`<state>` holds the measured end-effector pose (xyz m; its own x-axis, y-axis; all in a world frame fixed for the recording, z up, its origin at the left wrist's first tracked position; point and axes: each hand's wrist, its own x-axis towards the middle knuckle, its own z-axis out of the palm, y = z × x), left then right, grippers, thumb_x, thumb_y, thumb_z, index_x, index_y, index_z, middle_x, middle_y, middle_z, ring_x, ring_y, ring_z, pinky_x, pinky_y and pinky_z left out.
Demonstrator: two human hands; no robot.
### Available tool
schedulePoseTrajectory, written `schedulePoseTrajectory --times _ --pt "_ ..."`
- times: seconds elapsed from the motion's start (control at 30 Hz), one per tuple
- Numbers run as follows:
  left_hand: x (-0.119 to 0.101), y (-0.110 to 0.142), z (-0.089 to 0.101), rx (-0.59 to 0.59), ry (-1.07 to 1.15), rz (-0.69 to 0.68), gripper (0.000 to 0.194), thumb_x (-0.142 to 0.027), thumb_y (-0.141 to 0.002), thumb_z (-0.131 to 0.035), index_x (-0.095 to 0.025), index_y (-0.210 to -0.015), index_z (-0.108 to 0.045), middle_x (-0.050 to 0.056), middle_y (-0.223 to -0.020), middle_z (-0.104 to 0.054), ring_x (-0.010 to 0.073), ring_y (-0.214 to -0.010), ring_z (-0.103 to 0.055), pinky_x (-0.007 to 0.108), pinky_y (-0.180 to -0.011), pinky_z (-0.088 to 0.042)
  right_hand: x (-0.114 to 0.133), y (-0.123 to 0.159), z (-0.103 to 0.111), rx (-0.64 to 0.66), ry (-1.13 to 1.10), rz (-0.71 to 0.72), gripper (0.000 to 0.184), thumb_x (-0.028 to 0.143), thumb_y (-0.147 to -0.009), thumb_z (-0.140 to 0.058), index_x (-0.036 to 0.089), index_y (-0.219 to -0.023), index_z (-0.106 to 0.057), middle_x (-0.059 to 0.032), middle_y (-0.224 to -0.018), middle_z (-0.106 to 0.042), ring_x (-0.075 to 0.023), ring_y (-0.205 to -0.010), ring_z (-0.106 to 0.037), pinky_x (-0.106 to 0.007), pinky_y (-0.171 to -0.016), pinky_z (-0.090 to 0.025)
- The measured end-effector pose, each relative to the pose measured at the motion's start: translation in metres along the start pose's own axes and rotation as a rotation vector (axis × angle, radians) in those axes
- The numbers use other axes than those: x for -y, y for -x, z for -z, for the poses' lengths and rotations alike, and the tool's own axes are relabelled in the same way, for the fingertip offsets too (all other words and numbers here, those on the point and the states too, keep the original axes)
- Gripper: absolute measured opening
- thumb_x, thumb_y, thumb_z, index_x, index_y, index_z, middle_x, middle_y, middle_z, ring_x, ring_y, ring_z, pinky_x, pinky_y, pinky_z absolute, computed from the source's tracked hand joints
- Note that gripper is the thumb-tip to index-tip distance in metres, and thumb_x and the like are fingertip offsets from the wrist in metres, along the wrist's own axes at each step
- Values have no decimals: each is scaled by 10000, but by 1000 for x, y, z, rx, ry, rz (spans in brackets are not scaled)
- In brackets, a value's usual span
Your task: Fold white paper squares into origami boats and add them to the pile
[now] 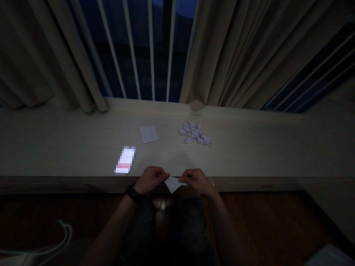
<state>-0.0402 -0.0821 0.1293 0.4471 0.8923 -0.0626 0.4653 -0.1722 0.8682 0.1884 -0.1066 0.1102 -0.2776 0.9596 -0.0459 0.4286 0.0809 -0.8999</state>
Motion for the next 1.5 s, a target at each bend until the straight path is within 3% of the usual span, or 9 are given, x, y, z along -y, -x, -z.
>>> schedulePoseTrajectory --times 0.27,0.37,0.47,0.73,0.97,1.2,1.37,1.43,1.5 --pt "-7 3 -4 25 -2 -66 316 -425 -821 -541 -147 -742 -667 31 -693 -657 131 -635 -561 236 -588 -402 6 4 10 91 -127 45 297 440 -760 -655 146 -754 -693 -16 -679 -646 -138 -655 -569 -233 -603 -424" --pt "-11 4 -5 63 -1 -73 319 -431 -824 -537 -151 -755 -674 29 -691 -656 133 -639 -559 234 -589 -401 9 2 4 105 -215 78 307 443 -761 -653 154 -851 -706 -42 -797 -684 -166 -748 -604 -256 -661 -457" --pt "-15 5 -5 77 7 -71 325 -438 -824 -535 -155 -757 -680 32 -701 -659 134 -644 -557 234 -586 -397 8 -2 -6 100 -226 74 287 433 -757 -657 153 -789 -713 -31 -717 -674 -157 -681 -596 -253 -626 -453" --pt "-5 -3 -18 -162 141 73 343 -478 -711 -649 -141 -768 -674 -21 -539 -541 100 -508 -445 217 -481 -312 8 -4 -18 -46 -188 79 260 407 -783 -626 166 -781 -722 -23 -711 -685 -150 -655 -595 -252 -620 -452" --pt "-3 -2 -13 -221 353 167 304 -429 -630 -730 -137 -659 -650 14 -569 -617 119 -537 -531 233 -510 -385 6 6 -12 21 -185 54 220 368 -762 -645 164 -751 -728 -36 -704 -692 -161 -672 -615 -261 -626 -473" --pt "4 0 -1 -301 342 162 302 -427 -654 -721 -136 -670 -644 39 -617 -654 137 -572 -579 241 -526 -428 -7 25 13 124 -188 19 228 388 -760 -644 179 -773 -737 -46 -760 -718 -185 -734 -653 -295 -694 -504" --pt "-1 0 0 -387 351 72 242 -386 -689 -709 -156 -755 -680 53 -767 -712 177 -732 -648 288 -679 -503 -16 23 7 -214 -313 -70 351 507 -751 -640 177 -842 -718 -39 -672 -699 -182 -654 -649 -285 -641 -501" --pt "-5 2 -6 -352 320 -28 189 -357 -709 -702 -179 -771 -706 60 -902 -721 193 -856 -652 321 -797 -504 -12 17 -9 -229 -471 -161 507 577 -830 -500 185 -1123 -636 -22 -600 -673 -162 -523 -616 -270 -535 -482" --pt "-8 5 -14 -344 263 -134 118 -315 -725 -695 -200 -726 -717 58 -973 -708 196 -930 -637 337 -864 -489 -8 11 -27 -225 -611 -227 576 611 -829 -472 190 -1210 -576 -40 -666 -690 -157 -489 -604 -277 -499 -481"
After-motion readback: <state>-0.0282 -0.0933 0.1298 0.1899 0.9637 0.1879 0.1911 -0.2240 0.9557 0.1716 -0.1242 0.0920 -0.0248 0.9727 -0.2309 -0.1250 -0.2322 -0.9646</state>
